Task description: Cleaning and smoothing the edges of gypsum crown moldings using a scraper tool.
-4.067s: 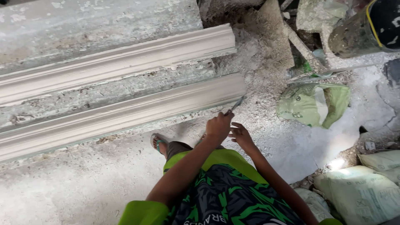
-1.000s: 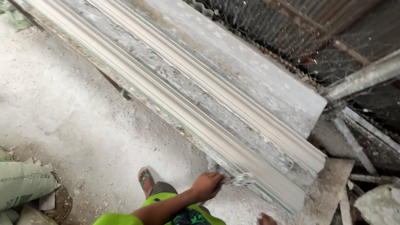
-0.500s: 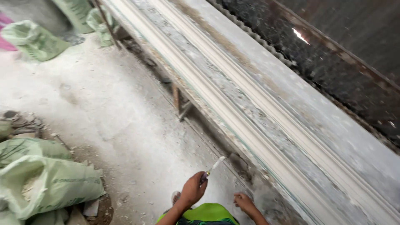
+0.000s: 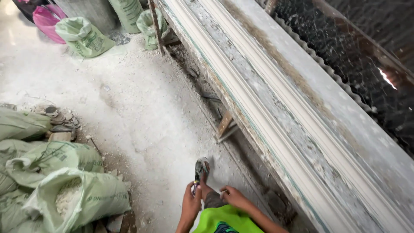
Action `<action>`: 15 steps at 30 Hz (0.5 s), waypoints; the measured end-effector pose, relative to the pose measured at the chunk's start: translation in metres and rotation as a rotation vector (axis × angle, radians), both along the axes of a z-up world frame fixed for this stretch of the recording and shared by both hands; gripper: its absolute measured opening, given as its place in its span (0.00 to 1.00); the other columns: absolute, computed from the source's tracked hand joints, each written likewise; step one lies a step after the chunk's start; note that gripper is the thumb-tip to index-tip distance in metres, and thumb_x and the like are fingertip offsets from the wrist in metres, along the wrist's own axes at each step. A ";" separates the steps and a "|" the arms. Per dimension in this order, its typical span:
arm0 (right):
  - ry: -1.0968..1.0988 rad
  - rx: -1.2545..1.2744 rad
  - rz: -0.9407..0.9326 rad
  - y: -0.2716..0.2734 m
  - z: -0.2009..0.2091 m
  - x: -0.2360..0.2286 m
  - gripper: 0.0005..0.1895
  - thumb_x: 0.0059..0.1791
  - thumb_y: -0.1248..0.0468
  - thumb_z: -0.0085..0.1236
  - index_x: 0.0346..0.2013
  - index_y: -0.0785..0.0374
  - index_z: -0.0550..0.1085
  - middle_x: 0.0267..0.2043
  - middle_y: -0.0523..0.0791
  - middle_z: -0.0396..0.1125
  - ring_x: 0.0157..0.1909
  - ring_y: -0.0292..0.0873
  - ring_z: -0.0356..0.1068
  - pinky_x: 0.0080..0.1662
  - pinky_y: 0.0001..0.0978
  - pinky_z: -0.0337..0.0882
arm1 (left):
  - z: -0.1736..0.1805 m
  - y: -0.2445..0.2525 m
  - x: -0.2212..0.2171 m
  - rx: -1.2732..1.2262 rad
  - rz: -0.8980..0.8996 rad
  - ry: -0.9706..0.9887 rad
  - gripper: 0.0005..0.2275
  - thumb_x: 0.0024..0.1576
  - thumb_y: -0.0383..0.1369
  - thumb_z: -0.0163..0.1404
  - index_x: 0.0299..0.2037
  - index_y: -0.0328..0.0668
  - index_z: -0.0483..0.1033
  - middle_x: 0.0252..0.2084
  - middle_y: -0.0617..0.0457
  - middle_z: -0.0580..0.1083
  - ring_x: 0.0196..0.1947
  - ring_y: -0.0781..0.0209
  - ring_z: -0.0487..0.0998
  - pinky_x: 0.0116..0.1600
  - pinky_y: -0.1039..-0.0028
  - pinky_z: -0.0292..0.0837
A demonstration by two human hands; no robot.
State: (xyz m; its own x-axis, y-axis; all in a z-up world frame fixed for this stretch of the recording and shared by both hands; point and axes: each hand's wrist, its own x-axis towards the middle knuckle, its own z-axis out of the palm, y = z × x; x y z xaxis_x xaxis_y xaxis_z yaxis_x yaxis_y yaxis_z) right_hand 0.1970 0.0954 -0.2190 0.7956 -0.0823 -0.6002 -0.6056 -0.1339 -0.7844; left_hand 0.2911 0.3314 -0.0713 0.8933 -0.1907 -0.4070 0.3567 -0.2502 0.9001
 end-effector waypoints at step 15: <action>-0.171 -0.121 0.172 -0.086 0.168 0.470 0.15 0.56 0.57 0.50 0.50 0.64 0.73 0.34 0.41 0.72 0.28 0.35 0.70 0.30 0.30 0.71 | 0.054 -0.034 0.394 -0.241 0.106 0.344 0.20 0.66 0.47 0.38 0.59 0.44 0.70 0.30 0.48 0.75 0.17 0.66 0.68 0.22 0.74 0.64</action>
